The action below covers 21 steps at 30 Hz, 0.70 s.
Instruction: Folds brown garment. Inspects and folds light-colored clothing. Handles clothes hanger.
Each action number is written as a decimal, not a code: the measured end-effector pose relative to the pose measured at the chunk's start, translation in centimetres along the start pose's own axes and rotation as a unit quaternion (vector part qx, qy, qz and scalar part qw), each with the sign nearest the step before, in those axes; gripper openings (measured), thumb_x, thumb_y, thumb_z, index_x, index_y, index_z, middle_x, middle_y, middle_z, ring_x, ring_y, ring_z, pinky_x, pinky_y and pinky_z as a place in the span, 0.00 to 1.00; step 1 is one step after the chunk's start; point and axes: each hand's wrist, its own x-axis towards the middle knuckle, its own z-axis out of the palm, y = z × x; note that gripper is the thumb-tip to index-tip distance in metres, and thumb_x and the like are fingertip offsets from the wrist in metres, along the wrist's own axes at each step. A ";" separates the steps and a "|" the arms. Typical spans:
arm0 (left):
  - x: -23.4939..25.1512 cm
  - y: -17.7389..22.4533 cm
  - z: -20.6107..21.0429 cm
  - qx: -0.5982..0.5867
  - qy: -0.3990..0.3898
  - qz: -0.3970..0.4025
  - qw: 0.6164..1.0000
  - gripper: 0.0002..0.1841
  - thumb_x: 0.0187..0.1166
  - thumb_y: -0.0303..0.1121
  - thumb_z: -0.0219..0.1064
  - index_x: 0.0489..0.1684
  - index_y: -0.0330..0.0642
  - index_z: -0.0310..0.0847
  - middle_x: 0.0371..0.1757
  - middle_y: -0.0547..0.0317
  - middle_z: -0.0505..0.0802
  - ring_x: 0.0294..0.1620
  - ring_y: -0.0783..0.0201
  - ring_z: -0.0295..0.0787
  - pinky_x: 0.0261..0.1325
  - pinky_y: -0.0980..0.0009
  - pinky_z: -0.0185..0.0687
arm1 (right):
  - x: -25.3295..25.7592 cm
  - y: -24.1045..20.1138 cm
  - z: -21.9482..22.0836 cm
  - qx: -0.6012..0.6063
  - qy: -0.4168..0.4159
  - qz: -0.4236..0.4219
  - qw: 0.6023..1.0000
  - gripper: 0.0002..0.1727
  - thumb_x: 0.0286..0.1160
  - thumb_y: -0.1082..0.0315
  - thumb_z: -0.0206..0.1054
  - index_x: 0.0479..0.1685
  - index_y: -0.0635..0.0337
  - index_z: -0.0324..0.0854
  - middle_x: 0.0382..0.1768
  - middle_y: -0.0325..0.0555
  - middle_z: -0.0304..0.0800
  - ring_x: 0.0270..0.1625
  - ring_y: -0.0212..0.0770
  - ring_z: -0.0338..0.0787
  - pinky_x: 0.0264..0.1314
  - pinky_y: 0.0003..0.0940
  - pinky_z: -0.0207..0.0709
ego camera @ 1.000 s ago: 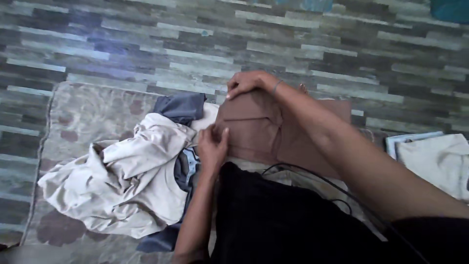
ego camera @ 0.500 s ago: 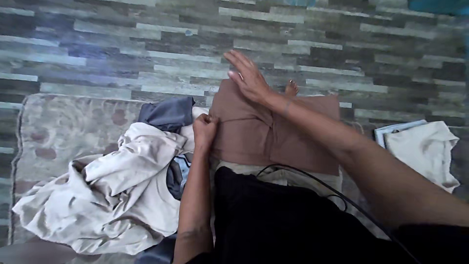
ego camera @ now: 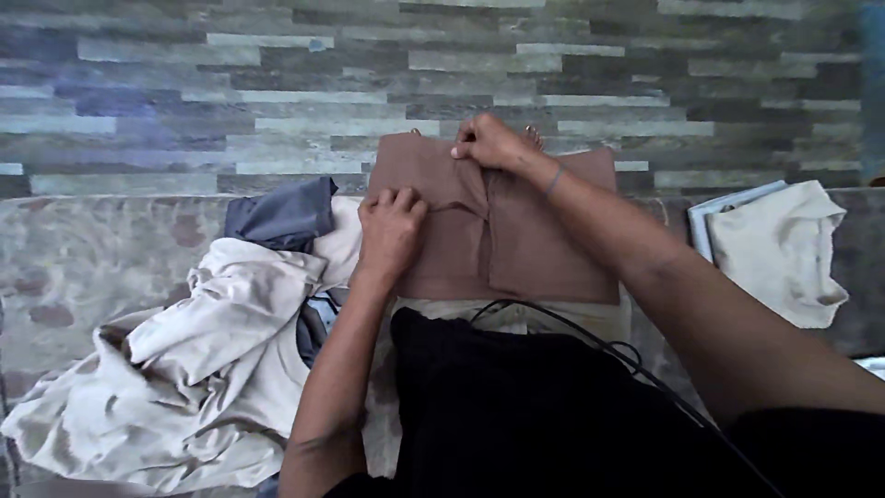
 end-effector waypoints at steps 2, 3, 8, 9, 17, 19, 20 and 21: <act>-0.4 -0.5 -0.1 0.027 0.024 0.043 0.998 0.06 0.80 0.23 0.63 0.39 0.32 0.87 0.45 0.38 0.92 0.50 0.35 0.89 0.50 0.35 0.75 | -0.4 -0.1 0.0 0.008 0.044 -0.017 0.999 0.15 0.82 0.63 0.68 0.50 0.68 0.88 0.50 0.57 0.91 0.56 0.50 0.89 0.66 0.50 0.78; -0.7 -0.7 -0.1 0.045 0.031 0.062 0.997 0.06 0.79 0.21 0.62 0.38 0.32 0.86 0.43 0.39 0.91 0.49 0.36 0.89 0.50 0.37 0.75 | -0.6 0.2 0.2 -0.006 0.062 -0.025 0.998 0.15 0.83 0.61 0.68 0.50 0.67 0.88 0.52 0.57 0.92 0.58 0.50 0.90 0.68 0.51 0.77; -1.7 -2.2 0.1 0.029 0.008 0.049 0.998 0.12 0.84 0.26 0.61 0.56 0.37 0.88 0.56 0.38 0.92 0.56 0.34 0.89 0.53 0.34 0.76 | -3.4 0.4 1.2 -0.129 0.115 -0.154 0.973 0.19 0.86 0.58 0.63 0.53 0.68 0.88 0.57 0.64 0.88 0.66 0.63 0.84 0.72 0.56 0.74; -1.7 -2.4 -0.1 0.009 -0.009 0.031 0.999 0.15 0.85 0.30 0.61 0.63 0.40 0.87 0.60 0.38 0.91 0.58 0.33 0.88 0.53 0.32 0.76 | -4.9 0.0 1.4 -0.137 0.085 -0.188 0.969 0.21 0.86 0.56 0.62 0.48 0.69 0.88 0.49 0.64 0.90 0.59 0.62 0.88 0.66 0.57 0.78; -6.8 -2.8 -3.1 -0.167 0.025 -0.263 0.950 0.21 0.88 0.42 0.61 0.67 0.33 0.81 0.71 0.38 0.84 0.68 0.44 0.84 0.69 0.45 0.80 | -10.9 2.0 1.1 -0.105 -0.021 -0.215 0.971 0.17 0.83 0.61 0.66 0.56 0.65 0.90 0.63 0.60 0.89 0.69 0.59 0.86 0.77 0.56 0.74; -10.0 -0.7 -2.9 -0.229 0.090 -0.365 0.898 0.19 0.89 0.41 0.60 0.53 0.28 0.82 0.47 0.42 0.90 0.44 0.56 0.89 0.50 0.55 0.87 | -11.8 2.7 -1.9 -0.104 0.094 -0.121 0.983 0.24 0.84 0.56 0.66 0.67 0.67 0.83 0.70 0.64 0.84 0.73 0.63 0.83 0.78 0.60 0.71; -11.5 0.4 -2.5 -0.267 0.077 -0.416 0.866 0.20 0.89 0.42 0.59 0.47 0.29 0.84 0.37 0.49 0.90 0.34 0.62 0.89 0.42 0.60 0.88 | -12.5 3.2 -3.3 -0.103 0.135 -0.044 0.984 0.29 0.83 0.52 0.67 0.71 0.68 0.79 0.70 0.66 0.82 0.71 0.64 0.83 0.75 0.61 0.73; -12.9 1.5 -2.1 -0.309 0.024 -0.462 0.831 0.22 0.90 0.44 0.57 0.47 0.29 0.85 0.34 0.52 0.91 0.32 0.65 0.89 0.41 0.62 0.89 | -13.2 3.8 -4.3 -0.101 0.161 0.045 0.981 0.35 0.81 0.47 0.68 0.75 0.68 0.74 0.68 0.67 0.81 0.69 0.65 0.84 0.73 0.63 0.74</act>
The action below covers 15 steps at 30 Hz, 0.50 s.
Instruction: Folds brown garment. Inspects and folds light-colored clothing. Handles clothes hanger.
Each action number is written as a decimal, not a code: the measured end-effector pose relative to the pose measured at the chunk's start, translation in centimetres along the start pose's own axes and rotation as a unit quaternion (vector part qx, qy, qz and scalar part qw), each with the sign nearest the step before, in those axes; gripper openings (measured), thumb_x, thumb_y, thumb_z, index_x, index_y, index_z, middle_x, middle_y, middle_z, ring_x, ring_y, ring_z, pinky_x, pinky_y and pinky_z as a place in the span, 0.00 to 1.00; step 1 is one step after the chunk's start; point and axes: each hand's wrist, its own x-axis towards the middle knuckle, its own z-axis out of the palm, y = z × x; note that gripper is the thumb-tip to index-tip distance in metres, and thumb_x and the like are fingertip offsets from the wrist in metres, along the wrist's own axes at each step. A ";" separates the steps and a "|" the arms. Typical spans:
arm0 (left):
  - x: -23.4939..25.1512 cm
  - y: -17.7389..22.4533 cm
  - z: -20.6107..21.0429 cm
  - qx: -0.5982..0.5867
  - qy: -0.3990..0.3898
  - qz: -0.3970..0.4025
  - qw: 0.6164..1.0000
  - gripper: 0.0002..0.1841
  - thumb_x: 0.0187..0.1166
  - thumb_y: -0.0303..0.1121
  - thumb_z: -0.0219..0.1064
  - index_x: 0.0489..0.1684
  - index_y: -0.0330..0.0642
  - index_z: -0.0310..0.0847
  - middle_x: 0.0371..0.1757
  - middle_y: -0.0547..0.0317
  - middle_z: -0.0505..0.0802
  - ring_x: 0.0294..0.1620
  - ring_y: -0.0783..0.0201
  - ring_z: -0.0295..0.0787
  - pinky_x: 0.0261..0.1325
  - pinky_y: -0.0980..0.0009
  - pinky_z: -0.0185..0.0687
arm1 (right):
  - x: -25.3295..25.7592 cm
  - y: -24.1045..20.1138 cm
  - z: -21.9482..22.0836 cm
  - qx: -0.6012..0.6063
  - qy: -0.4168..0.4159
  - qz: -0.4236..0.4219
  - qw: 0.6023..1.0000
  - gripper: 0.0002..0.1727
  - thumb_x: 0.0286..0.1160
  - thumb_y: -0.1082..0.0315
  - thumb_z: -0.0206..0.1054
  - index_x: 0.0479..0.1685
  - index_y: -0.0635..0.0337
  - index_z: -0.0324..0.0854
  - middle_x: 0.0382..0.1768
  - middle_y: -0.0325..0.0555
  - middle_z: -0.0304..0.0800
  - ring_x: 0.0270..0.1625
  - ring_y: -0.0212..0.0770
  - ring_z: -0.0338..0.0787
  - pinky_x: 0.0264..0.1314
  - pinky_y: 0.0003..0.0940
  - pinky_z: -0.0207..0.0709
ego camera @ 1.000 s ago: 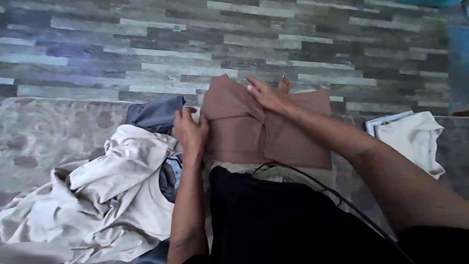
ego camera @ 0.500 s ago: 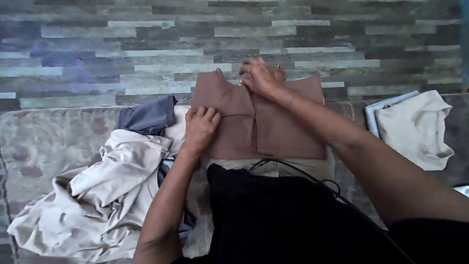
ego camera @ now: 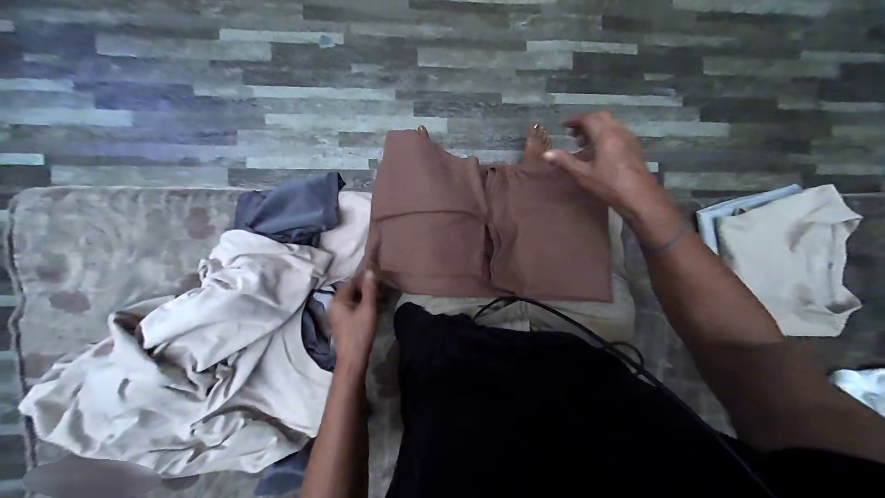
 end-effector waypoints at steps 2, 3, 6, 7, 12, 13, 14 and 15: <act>-2.0 -1.1 1.0 -0.018 -0.088 -0.120 0.989 0.27 0.92 0.49 0.53 0.48 0.30 0.86 0.34 0.54 0.91 0.31 0.66 0.88 0.42 0.63 0.88 | -1.6 1.8 -0.7 -0.015 0.006 0.135 0.991 0.44 0.74 0.40 0.72 0.76 0.69 0.70 0.62 0.71 0.84 0.64 0.71 0.85 0.68 0.72 0.73; -2.5 -1.6 1.7 -0.038 -0.097 -0.147 0.984 0.26 0.92 0.49 0.53 0.46 0.30 0.85 0.32 0.56 0.89 0.28 0.67 0.86 0.39 0.65 0.87 | -2.7 2.4 -0.5 -0.022 0.002 0.171 0.985 0.45 0.71 0.39 0.75 0.74 0.70 0.71 0.56 0.72 0.86 0.60 0.72 0.87 0.64 0.74 0.74; -2.4 -2.2 2.8 -0.181 -0.069 -0.145 0.970 0.17 0.92 0.39 0.54 0.47 0.33 0.82 0.27 0.66 0.87 0.24 0.75 0.81 0.33 0.76 0.81 | -5.5 2.3 0.8 -0.029 -0.047 0.221 0.974 0.41 0.67 0.43 0.79 0.68 0.69 0.75 0.51 0.73 0.87 0.56 0.75 0.87 0.58 0.77 0.73; -2.1 -2.3 3.2 -0.243 -0.059 -0.146 0.957 0.14 0.93 0.36 0.53 0.46 0.35 0.81 0.26 0.68 0.88 0.24 0.77 0.82 0.32 0.79 0.81 | -6.0 2.1 1.4 -0.019 -0.051 0.225 0.973 0.39 0.68 0.46 0.80 0.68 0.68 0.75 0.51 0.73 0.87 0.56 0.74 0.87 0.58 0.76 0.73; -0.6 -0.8 4.8 -0.405 0.006 -0.174 0.897 0.14 0.93 0.32 0.51 0.36 0.42 0.80 0.28 0.67 0.89 0.28 0.78 0.84 0.35 0.82 0.82 | -6.9 2.7 2.8 0.094 0.010 0.223 0.970 0.41 0.68 0.61 0.82 0.80 0.61 0.64 0.48 0.67 0.89 0.50 0.69 0.90 0.56 0.71 0.78; -0.3 -0.3 5.0 -0.428 0.020 -0.189 0.884 0.14 0.93 0.35 0.51 0.37 0.44 0.80 0.28 0.67 0.89 0.28 0.77 0.85 0.35 0.81 0.83 | -7.2 2.9 2.9 0.110 0.010 0.226 0.968 0.43 0.68 0.58 0.82 0.81 0.60 0.61 0.47 0.67 0.89 0.48 0.67 0.90 0.55 0.69 0.79; 0.0 0.2 5.1 -0.456 0.028 -0.195 0.868 0.12 0.93 0.37 0.51 0.41 0.46 0.79 0.30 0.68 0.89 0.30 0.77 0.86 0.37 0.81 0.84 | -7.5 3.0 3.1 0.123 0.009 0.232 0.965 0.45 0.68 0.55 0.82 0.82 0.60 0.60 0.46 0.66 0.89 0.48 0.66 0.90 0.55 0.69 0.79; 0.3 0.5 5.3 -0.484 0.025 -0.187 0.854 0.10 0.93 0.37 0.52 0.47 0.47 0.79 0.34 0.67 0.90 0.34 0.76 0.88 0.41 0.79 0.86 | -7.8 3.1 3.2 0.137 0.005 0.241 0.961 0.45 0.68 0.54 0.82 0.82 0.61 0.61 0.48 0.66 0.90 0.49 0.65 0.90 0.57 0.68 0.79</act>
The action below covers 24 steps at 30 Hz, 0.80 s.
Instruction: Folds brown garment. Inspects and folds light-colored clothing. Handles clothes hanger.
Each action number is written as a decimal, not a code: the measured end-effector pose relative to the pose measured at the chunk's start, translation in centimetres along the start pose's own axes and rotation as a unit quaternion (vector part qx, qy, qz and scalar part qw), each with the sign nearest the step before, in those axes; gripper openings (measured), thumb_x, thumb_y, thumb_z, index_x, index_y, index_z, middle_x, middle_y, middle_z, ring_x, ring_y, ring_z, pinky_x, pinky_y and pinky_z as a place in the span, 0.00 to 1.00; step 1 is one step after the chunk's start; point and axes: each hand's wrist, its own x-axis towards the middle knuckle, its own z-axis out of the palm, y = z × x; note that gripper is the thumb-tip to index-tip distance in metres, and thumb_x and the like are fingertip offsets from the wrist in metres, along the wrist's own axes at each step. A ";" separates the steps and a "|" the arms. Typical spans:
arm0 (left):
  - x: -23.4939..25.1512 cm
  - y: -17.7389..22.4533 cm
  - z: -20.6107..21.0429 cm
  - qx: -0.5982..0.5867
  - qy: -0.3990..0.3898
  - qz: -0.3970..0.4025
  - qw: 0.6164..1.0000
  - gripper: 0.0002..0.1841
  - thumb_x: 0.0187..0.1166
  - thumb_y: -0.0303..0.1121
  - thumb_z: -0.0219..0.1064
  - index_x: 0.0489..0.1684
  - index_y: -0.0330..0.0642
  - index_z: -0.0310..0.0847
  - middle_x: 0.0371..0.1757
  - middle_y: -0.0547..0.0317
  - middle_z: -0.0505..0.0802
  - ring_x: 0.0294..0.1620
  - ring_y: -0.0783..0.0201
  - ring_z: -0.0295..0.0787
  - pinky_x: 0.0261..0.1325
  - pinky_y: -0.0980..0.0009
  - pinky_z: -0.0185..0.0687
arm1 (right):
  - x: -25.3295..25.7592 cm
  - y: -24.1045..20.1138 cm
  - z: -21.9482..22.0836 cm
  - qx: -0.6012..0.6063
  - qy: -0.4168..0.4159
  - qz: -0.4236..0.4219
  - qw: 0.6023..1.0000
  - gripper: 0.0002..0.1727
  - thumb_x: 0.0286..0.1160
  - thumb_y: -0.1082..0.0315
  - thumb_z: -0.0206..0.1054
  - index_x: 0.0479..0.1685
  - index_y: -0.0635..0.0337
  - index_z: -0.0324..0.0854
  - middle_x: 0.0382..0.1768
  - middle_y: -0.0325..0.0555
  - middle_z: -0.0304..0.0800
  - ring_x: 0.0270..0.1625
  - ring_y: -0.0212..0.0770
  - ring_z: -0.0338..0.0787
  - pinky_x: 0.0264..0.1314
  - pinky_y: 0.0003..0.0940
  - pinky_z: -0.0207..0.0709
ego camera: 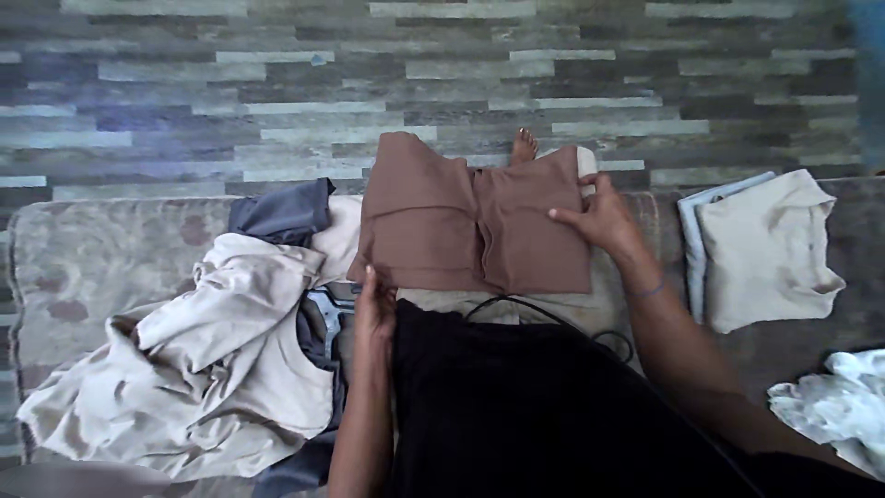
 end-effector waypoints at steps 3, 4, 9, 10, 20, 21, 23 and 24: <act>1.0 -0.3 0.2 -0.064 -0.076 0.040 0.994 0.08 0.87 0.27 0.56 0.54 0.45 0.79 0.42 0.63 0.93 0.43 0.70 0.92 0.52 0.70 0.90 | -0.3 0.8 0.3 0.035 -0.018 0.009 0.999 0.35 0.68 0.57 0.82 0.71 0.70 0.75 0.51 0.66 0.91 0.54 0.62 0.91 0.63 0.66 0.78; 1.4 -0.6 0.1 -0.083 -0.103 0.058 0.989 0.09 0.82 0.22 0.58 0.52 0.45 0.79 0.43 0.61 0.95 0.44 0.67 0.93 0.52 0.67 0.91 | -0.3 1.0 0.3 0.044 -0.021 -0.003 0.999 0.29 0.70 0.60 0.80 0.65 0.71 0.79 0.48 0.65 0.91 0.51 0.59 0.91 0.60 0.64 0.80; 4.5 -2.4 -1.6 -0.118 -0.222 0.125 0.960 0.20 0.51 0.16 0.68 0.42 0.48 0.85 0.40 0.62 0.97 0.41 0.69 0.95 0.46 0.67 0.92 | -0.7 1.6 0.1 0.125 -0.026 -0.040 0.991 0.18 0.87 0.64 0.63 0.66 0.66 0.72 0.50 0.61 0.88 0.49 0.51 0.91 0.57 0.56 0.83; 4.9 -2.7 -1.9 -0.109 -0.231 0.129 0.958 0.20 0.50 0.17 0.70 0.41 0.48 0.85 0.39 0.63 0.97 0.40 0.70 0.95 0.46 0.68 0.92 | -0.9 1.8 -0.2 0.145 -0.024 -0.036 0.989 0.18 0.89 0.64 0.60 0.70 0.65 0.70 0.53 0.60 0.87 0.50 0.50 0.91 0.57 0.54 0.83; 4.5 -1.0 1.0 -0.203 -0.241 0.090 0.945 0.16 0.93 0.46 0.50 0.59 0.50 0.81 0.53 0.58 0.95 0.57 0.61 0.93 0.61 0.56 0.90 | -2.2 7.8 -2.8 0.279 0.046 -0.006 0.959 0.22 0.86 0.70 0.60 0.78 0.60 0.67 0.54 0.47 0.85 0.45 0.29 0.89 0.51 0.31 0.86; 4.1 -0.9 1.0 -0.212 -0.252 0.081 0.941 0.16 0.92 0.45 0.52 0.59 0.50 0.82 0.53 0.56 0.95 0.56 0.59 0.93 0.59 0.55 0.91 | -2.2 8.4 -2.8 0.292 0.048 -0.013 0.955 0.24 0.86 0.70 0.60 0.80 0.59 0.66 0.56 0.47 0.86 0.46 0.30 0.90 0.52 0.32 0.87; 3.3 -1.0 0.9 -0.227 -0.276 0.066 0.932 0.14 0.88 0.45 0.60 0.58 0.48 0.85 0.52 0.53 0.96 0.54 0.57 0.95 0.56 0.55 0.93 | -2.7 9.3 -2.9 0.296 0.064 -0.016 0.953 0.24 0.87 0.69 0.60 0.80 0.57 0.66 0.57 0.46 0.86 0.48 0.29 0.89 0.53 0.32 0.86; 2.9 -1.1 0.9 -0.231 -0.282 0.059 0.929 0.14 0.87 0.44 0.62 0.58 0.48 0.85 0.52 0.53 0.96 0.54 0.57 0.95 0.56 0.55 0.93 | -3.1 9.6 -3.1 0.295 0.075 -0.016 0.953 0.24 0.87 0.68 0.60 0.80 0.56 0.65 0.58 0.44 0.85 0.48 0.27 0.89 0.54 0.30 0.85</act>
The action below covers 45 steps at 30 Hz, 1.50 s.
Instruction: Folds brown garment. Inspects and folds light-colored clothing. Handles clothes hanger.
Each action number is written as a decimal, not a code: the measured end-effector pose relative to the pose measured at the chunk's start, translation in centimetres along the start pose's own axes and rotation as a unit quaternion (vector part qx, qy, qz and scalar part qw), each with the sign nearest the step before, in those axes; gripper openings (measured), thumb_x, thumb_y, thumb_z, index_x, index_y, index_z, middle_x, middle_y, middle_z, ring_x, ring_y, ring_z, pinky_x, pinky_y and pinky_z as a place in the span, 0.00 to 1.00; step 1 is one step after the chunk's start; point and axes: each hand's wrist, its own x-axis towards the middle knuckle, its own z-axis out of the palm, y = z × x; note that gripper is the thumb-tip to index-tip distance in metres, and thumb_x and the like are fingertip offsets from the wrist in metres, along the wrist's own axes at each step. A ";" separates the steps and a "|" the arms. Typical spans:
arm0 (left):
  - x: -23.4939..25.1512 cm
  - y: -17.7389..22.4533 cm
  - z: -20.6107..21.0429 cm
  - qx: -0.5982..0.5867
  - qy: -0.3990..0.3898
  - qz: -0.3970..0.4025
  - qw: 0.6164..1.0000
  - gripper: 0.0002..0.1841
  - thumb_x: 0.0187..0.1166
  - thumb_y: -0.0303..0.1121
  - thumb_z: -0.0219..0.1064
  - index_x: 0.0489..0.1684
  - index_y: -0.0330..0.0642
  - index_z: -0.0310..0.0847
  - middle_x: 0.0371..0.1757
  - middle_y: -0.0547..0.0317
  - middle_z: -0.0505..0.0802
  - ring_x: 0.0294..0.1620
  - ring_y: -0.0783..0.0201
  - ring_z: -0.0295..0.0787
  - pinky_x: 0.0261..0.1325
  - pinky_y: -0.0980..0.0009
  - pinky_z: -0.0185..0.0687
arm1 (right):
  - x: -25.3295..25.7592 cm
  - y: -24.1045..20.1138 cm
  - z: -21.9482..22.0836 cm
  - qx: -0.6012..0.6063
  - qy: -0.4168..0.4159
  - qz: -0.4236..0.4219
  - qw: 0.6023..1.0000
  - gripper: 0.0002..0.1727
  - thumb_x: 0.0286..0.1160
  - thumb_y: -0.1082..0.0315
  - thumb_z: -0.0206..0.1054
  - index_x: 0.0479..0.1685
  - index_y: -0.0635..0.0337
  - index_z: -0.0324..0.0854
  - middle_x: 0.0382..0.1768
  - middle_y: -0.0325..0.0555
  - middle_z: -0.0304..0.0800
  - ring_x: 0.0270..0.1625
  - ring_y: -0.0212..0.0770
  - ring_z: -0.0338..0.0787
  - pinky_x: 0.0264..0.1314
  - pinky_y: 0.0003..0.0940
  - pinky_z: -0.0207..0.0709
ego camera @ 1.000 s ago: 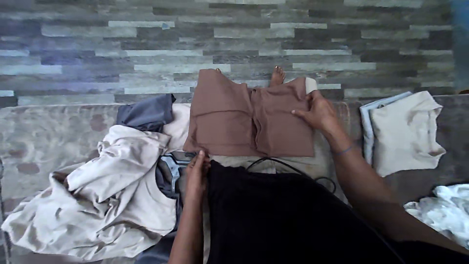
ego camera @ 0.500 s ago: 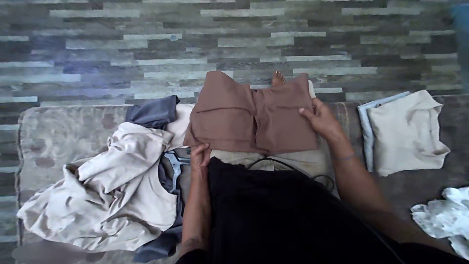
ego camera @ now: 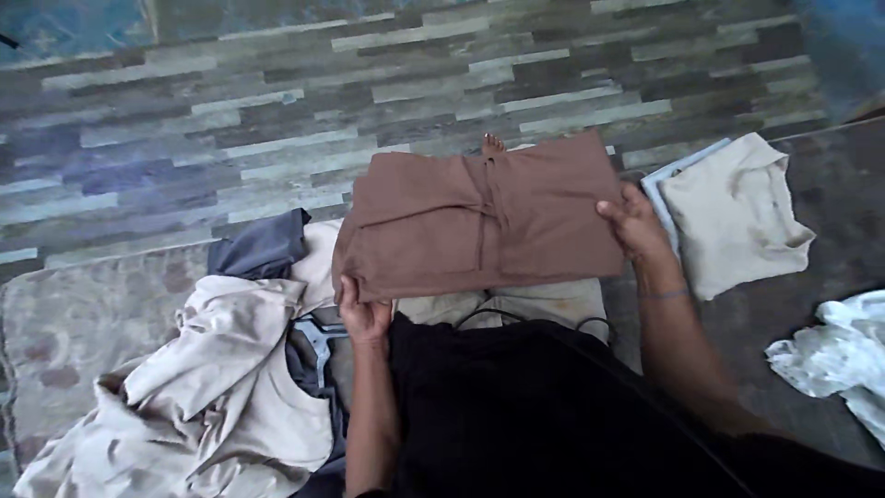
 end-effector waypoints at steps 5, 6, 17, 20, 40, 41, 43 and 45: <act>-0.5 -0.4 0.2 -0.025 0.010 -0.026 0.999 0.12 0.85 0.40 0.64 0.57 0.46 0.86 0.52 0.50 0.96 0.54 0.55 0.96 0.57 0.54 0.93 | -1.4 1.7 -1.2 -0.079 0.024 0.051 0.995 0.27 0.88 0.62 0.62 0.83 0.52 0.61 0.60 0.51 0.85 0.51 0.41 0.90 0.56 0.44 0.85; -0.5 -0.3 0.2 -0.035 0.005 -0.033 0.999 0.12 0.84 0.39 0.65 0.57 0.45 0.87 0.52 0.50 0.96 0.54 0.54 0.96 0.57 0.54 0.93 | -1.1 1.8 -1.4 -0.131 0.027 0.053 0.990 0.31 0.87 0.61 0.64 0.86 0.54 0.58 0.62 0.60 0.85 0.54 0.52 0.90 0.59 0.54 0.83; -0.7 0.0 2.0 -0.029 0.052 -0.019 0.998 0.13 0.89 0.37 0.54 0.54 0.46 0.85 0.49 0.49 0.96 0.50 0.54 0.96 0.52 0.53 0.93 | 15.4 -17.0 19.5 -0.391 -0.362 -0.157 0.832 0.38 0.84 0.34 0.56 0.78 0.53 0.79 0.74 0.56 0.83 0.78 0.57 0.80 0.83 0.65 0.64; -0.9 1.1 3.3 0.004 0.067 -0.029 0.997 0.15 0.91 0.38 0.50 0.54 0.47 0.84 0.48 0.51 0.96 0.49 0.55 0.96 0.51 0.53 0.93 | 16.8 -15.3 27.3 -0.403 -0.456 -0.123 0.784 0.42 0.81 0.27 0.51 0.81 0.48 0.78 0.79 0.51 0.80 0.83 0.53 0.75 0.86 0.65 0.60; -0.4 -11.1 22.6 0.541 -0.594 -0.059 0.593 0.33 0.78 0.32 0.73 0.84 0.33 0.68 0.87 0.39 0.72 0.87 0.49 0.68 0.86 0.56 0.65 | 10.7 -4.1 -6.9 -0.088 0.071 0.049 0.992 0.24 0.86 0.67 0.58 0.81 0.54 0.72 0.65 0.50 0.86 0.54 0.40 0.86 0.53 0.40 0.79; 0.4 -11.2 22.1 0.570 -0.561 -0.021 0.600 0.24 0.80 0.31 0.70 0.75 0.32 0.79 0.79 0.40 0.82 0.81 0.50 0.77 0.84 0.56 0.70 | 9.8 -3.1 -8.7 -0.092 0.084 0.091 0.988 0.23 0.90 0.60 0.55 0.81 0.53 0.71 0.64 0.50 0.86 0.55 0.43 0.87 0.54 0.44 0.79; 2.6 -11.1 20.2 0.620 -0.428 0.011 0.658 0.19 0.83 0.31 0.66 0.68 0.30 0.82 0.68 0.38 0.88 0.71 0.52 0.85 0.76 0.57 0.77 | 7.0 -2.1 -9.9 -0.062 0.079 0.132 0.986 0.29 0.94 0.46 0.45 0.81 0.53 0.70 0.63 0.49 0.88 0.53 0.43 0.90 0.54 0.44 0.83; 4.9 -11.5 17.9 0.617 -0.249 -0.041 0.746 0.26 0.84 0.36 0.67 0.77 0.31 0.73 0.70 0.37 0.84 0.66 0.53 0.86 0.68 0.58 0.82 | 4.2 -0.7 -8.7 -0.024 0.046 0.157 0.986 0.38 0.92 0.36 0.37 0.82 0.57 0.68 0.63 0.54 0.87 0.51 0.46 0.91 0.54 0.46 0.85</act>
